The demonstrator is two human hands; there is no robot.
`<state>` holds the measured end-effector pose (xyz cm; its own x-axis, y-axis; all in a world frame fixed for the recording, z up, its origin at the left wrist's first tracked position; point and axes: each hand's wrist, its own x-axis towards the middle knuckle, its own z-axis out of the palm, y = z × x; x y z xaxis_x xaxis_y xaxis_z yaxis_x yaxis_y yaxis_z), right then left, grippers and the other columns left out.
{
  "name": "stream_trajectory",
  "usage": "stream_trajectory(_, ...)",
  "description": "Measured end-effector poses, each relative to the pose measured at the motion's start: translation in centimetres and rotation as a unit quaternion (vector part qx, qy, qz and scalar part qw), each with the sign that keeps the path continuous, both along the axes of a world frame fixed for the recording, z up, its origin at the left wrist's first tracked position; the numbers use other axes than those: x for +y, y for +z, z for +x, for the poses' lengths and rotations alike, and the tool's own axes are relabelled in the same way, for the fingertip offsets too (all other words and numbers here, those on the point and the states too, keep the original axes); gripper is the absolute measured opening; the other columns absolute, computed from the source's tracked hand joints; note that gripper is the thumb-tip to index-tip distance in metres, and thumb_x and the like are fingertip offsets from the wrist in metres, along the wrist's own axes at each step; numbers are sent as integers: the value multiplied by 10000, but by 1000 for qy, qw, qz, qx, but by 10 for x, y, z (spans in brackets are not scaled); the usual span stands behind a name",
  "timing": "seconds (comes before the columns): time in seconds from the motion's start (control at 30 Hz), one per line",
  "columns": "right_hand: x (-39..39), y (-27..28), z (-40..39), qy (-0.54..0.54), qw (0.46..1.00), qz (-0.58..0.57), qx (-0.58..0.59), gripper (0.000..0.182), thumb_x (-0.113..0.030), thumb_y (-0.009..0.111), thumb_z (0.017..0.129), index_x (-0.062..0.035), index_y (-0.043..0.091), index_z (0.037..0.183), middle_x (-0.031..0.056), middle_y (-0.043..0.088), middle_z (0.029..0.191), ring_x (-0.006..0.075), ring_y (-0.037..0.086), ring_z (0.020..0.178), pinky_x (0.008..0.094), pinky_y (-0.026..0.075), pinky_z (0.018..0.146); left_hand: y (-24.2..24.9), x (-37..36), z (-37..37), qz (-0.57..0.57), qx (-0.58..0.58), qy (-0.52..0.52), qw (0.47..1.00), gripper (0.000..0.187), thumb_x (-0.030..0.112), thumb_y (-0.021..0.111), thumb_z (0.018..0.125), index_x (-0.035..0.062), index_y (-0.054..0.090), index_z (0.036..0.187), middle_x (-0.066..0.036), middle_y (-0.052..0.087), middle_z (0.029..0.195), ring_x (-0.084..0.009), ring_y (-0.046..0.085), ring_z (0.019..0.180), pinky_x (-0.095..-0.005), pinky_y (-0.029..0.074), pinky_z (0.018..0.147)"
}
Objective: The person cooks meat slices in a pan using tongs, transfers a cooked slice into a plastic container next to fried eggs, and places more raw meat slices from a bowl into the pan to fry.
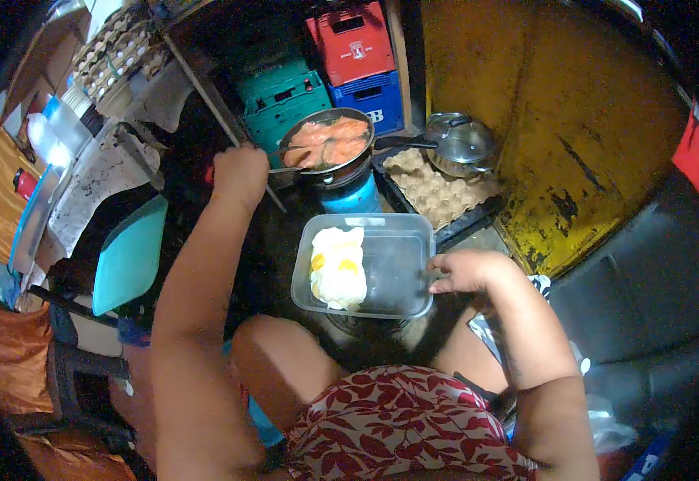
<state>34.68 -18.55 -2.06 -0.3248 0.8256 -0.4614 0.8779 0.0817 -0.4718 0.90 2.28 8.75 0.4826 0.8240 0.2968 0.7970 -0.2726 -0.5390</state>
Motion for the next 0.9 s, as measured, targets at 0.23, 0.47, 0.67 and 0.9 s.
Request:
stream_trajectory(0.23, 1, -8, 4, 2, 1000, 3, 3, 606, -490, 700, 849, -107, 607, 1310, 215, 647, 1246, 390, 608, 1169, 445, 466, 1015, -45, -22, -16, -7, -94, 70, 993, 192, 108, 538, 884, 71, 711, 959, -149, 688, 1006, -350, 703, 899, -470, 566, 734)
stream_trajectory(0.47, 0, -8, 2, -6, 1000, -2, -10, 597, -485, 700, 850, -121, 608, 1315, 200, 652, 1247, 385, 612, 1166, 440, 473, 1008, -55, 1, -44, -38, -184, 81, 979, 203, 156, 591, 884, 93, 682, 1054, -150, 687, 1024, -370, 680, 949, -488, 548, 805)
stream_trajectory(0.67, 2, -5, 1, 0, 1000, 0, 1, 577, -476, 691, 855, -126, 612, 1307, 194, 661, 1229, 381, 621, 1148, 439, 482, 993, -14, -6, -48, -58, -279, 46, 958, 230, 233, 743, 786, 51, 707, 922, -177, 704, 922, -364, 676, 931, -474, 537, 796)
stream_trajectory(0.9, 1, -1, -1, 6, 1000, 1, -15, 589, -491, 685, 852, -118, 612, 1303, 208, 659, 1224, 387, 620, 1146, 444, 479, 995, -13, 13, -46, -201, -342, 127, 909, 309, 283, 761, 799, 14, 723, 947, -186, 720, 936, -354, 691, 920, -456, 540, 798)
